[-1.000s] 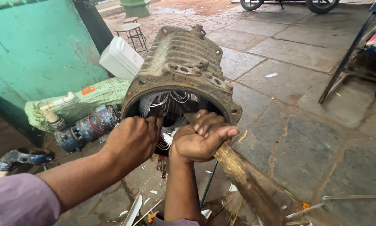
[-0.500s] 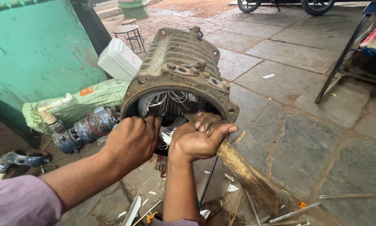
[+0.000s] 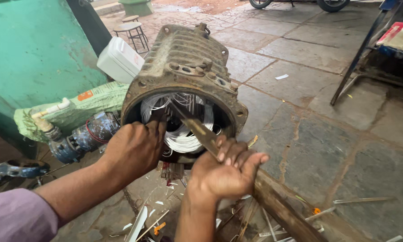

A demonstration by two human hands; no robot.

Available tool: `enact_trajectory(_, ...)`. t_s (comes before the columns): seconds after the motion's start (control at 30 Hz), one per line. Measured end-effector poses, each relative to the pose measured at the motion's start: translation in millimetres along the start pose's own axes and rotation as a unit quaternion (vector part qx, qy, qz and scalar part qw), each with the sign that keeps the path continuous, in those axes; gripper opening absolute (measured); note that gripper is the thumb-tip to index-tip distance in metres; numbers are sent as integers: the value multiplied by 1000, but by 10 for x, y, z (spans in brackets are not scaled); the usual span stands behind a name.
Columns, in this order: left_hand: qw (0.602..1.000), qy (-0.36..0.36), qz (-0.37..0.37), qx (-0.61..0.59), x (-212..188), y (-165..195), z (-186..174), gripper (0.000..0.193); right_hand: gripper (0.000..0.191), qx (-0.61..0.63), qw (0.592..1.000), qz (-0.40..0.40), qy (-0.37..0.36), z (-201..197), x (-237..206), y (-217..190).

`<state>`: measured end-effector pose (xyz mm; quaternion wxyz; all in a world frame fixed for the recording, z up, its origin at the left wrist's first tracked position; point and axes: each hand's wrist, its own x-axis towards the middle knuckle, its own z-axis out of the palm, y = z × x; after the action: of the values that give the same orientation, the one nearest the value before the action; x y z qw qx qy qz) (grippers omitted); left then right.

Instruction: The person feeds loops of white winding wire into the slots of an electric motor stator mounted on a stand, pressing the coils down by hand. They then use a wooden wedge stick to pack and seat the wire coils inside the stator housing.

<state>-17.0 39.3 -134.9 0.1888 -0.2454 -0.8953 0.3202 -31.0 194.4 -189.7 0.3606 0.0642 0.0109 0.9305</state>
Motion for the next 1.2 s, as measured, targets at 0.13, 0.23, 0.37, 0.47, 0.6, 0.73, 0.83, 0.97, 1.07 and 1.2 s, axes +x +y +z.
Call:
enact_trajectory(0.13, 999, -13, -29, -31, 7, 14, 1, 46, 52, -5, 999, 25, -27, 11, -58, -338)
enact_trajectory(0.23, 999, -42, -6, 8, 12, 16, -13, 51, 53, -47, 999, -4, -16, 20, -41, -525)
enact_trajectory(0.37, 997, -65, -26, -29, 25, 11, -44, 52, 56, -38, 995, -75, -53, 37, 28, -461)
enact_trajectory(0.47, 998, -61, -21, -15, 35, 14, -70, 48, 58, -55, 990, -113, -65, 44, 83, -59)
enact_trajectory(0.6, 998, -67, -2, 15, 57, 24, -99, 44, 55, -73, 984, -136, -87, 33, 149, 513)
enact_trajectory(0.73, 995, -93, -32, -34, 70, 37, -123, 33, 51, -71, 986, -125, -85, 49, 107, 717)
enact_trajectory(0.83, 994, -104, -27, -5, 54, 50, -131, 30, 48, -80, 992, -91, -29, 79, 97, 715)
enact_trajectory(0.97, 997, -60, -43, 3, 25, 60, -104, 51, 52, -79, 993, -82, -15, 53, 126, 688)
enact_trajectory(1.07, 998, -41, -43, -2, 15, 53, -67, 53, 52, -36, 998, -52, -4, -1, 102, 616)
enact_trajectory(1.2, 998, -43, -38, -18, 2, 41, -36, 50, 50, -11, 1000, -21, -9, -55, 2, 275)
